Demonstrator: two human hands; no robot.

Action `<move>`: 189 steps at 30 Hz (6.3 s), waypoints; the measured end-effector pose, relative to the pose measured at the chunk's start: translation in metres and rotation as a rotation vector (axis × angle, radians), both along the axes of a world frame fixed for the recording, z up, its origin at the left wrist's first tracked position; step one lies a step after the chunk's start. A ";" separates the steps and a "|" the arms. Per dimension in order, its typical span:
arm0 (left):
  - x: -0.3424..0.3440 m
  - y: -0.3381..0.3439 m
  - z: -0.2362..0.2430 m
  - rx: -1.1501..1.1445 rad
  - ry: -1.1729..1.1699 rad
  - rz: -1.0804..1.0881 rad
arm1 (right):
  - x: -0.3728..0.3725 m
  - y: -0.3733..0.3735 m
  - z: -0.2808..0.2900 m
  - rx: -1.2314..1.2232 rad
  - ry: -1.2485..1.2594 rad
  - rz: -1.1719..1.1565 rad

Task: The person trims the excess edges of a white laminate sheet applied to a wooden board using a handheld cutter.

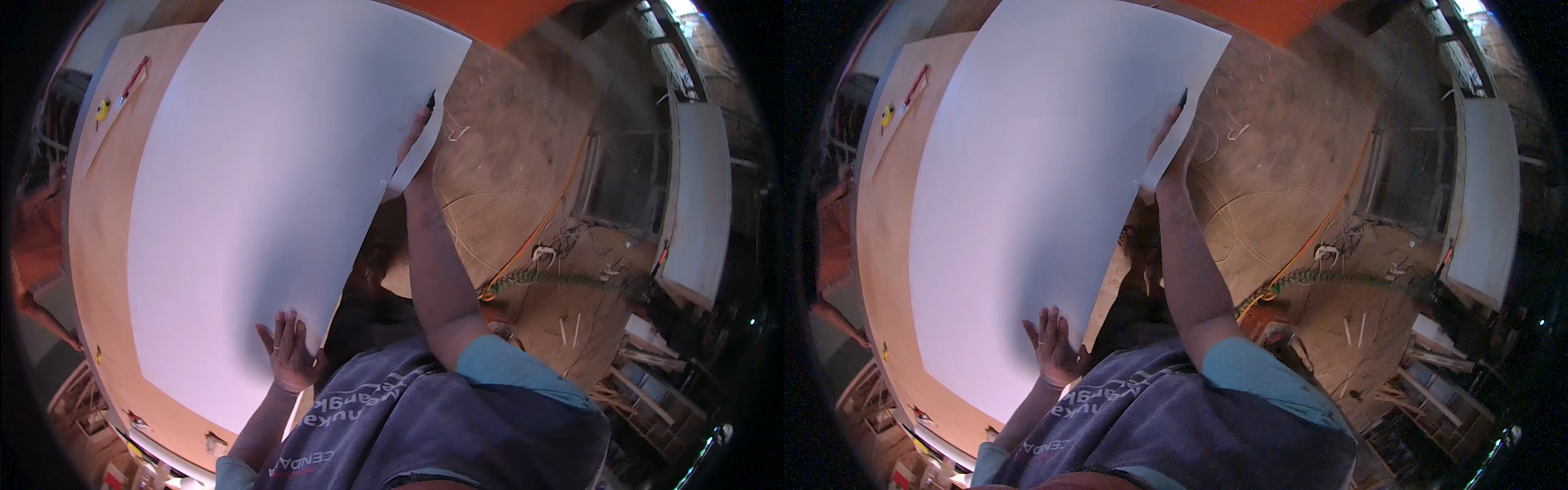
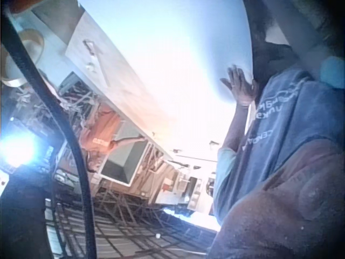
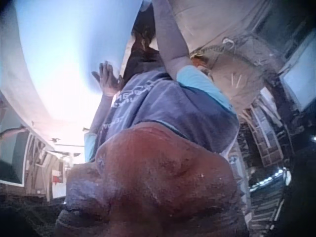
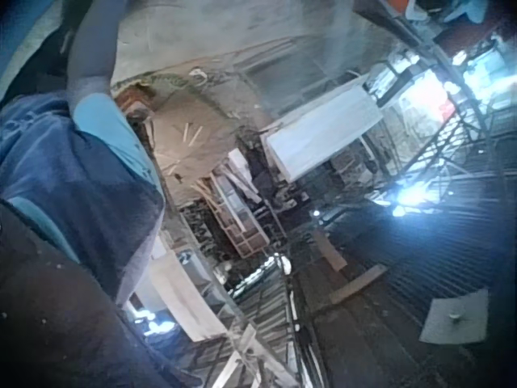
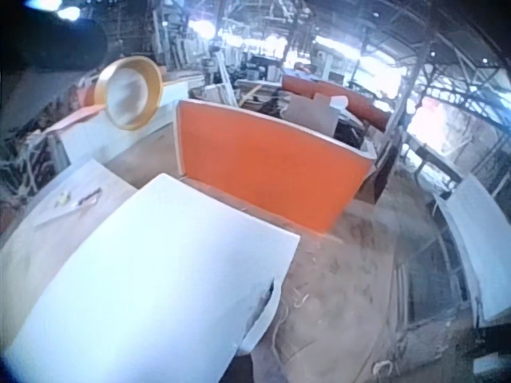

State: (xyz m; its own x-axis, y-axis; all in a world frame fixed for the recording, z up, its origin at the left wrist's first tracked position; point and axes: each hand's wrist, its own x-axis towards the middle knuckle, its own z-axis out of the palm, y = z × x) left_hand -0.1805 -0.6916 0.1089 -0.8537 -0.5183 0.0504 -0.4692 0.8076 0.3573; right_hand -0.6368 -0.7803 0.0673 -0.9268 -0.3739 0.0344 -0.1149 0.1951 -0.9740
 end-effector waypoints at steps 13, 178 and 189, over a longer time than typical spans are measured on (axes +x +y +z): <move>-0.005 0.000 0.005 0.021 0.033 0.040 | -0.004 0.005 -0.022 -0.020 -0.045 0.016; -0.542 -0.185 -0.009 -0.181 -0.286 1.280 | -0.338 -0.072 0.015 0.258 0.115 1.243; -0.543 -0.185 -0.003 -0.116 -0.321 1.299 | -0.325 -0.100 -0.001 0.075 0.149 1.238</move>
State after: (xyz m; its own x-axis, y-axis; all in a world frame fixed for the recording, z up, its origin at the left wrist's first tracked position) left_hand -0.7232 -0.8769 0.1060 0.2674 -0.9627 0.0411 -0.9629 -0.2655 0.0482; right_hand -0.9622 -0.8805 0.0666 0.0600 -0.9970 0.0498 -0.3691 -0.0685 -0.9269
